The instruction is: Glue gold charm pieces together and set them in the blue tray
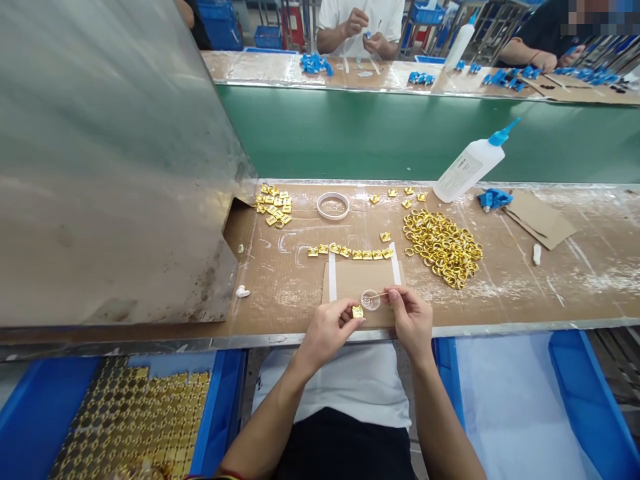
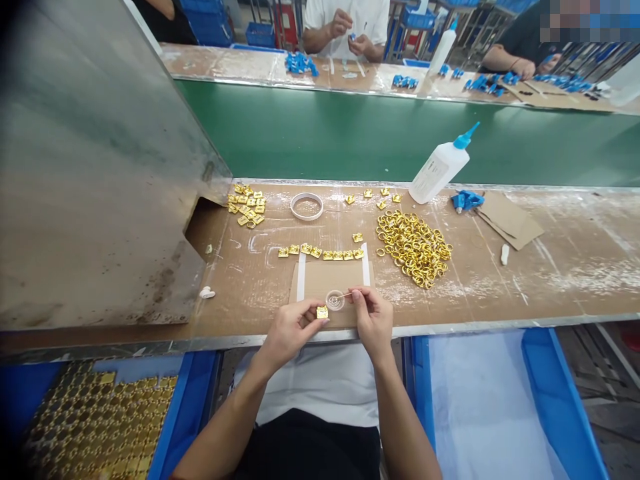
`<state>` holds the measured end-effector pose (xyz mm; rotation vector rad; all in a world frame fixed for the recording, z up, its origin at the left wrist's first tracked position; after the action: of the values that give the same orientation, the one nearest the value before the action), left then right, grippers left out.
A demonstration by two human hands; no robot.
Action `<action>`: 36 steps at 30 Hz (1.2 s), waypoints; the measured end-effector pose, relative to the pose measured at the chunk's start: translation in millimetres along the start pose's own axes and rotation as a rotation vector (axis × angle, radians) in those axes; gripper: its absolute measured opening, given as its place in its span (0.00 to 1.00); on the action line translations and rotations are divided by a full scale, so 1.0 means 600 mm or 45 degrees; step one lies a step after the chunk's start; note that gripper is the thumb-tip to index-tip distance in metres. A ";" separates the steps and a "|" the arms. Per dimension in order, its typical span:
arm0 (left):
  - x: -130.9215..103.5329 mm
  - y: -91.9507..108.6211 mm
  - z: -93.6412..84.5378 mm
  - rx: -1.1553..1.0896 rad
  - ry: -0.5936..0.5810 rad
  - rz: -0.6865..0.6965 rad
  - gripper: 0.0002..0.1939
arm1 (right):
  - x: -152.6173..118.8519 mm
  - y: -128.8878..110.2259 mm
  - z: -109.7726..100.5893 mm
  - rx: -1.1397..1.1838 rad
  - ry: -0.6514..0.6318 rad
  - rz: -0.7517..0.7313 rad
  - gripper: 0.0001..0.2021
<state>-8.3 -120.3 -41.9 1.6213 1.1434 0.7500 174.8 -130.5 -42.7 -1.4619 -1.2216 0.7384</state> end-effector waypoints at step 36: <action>-0.013 0.004 -0.002 -0.096 -0.040 0.089 0.11 | -0.080 -0.045 0.032 0.009 0.027 -0.045 0.12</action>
<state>-11.3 -127.1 -38.5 1.6113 1.0287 0.8010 135.3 -171.1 -29.7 -1.4354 -1.2247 0.7013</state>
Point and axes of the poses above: each hand's wrist, its own x-axis towards the middle knuckle, its own z-axis out of the palm, y = z × x, the point moved 3 cm from there along x, towards the middle knuckle, and after that the axes turned 3 degrees about -y, right-handed, at the moved point
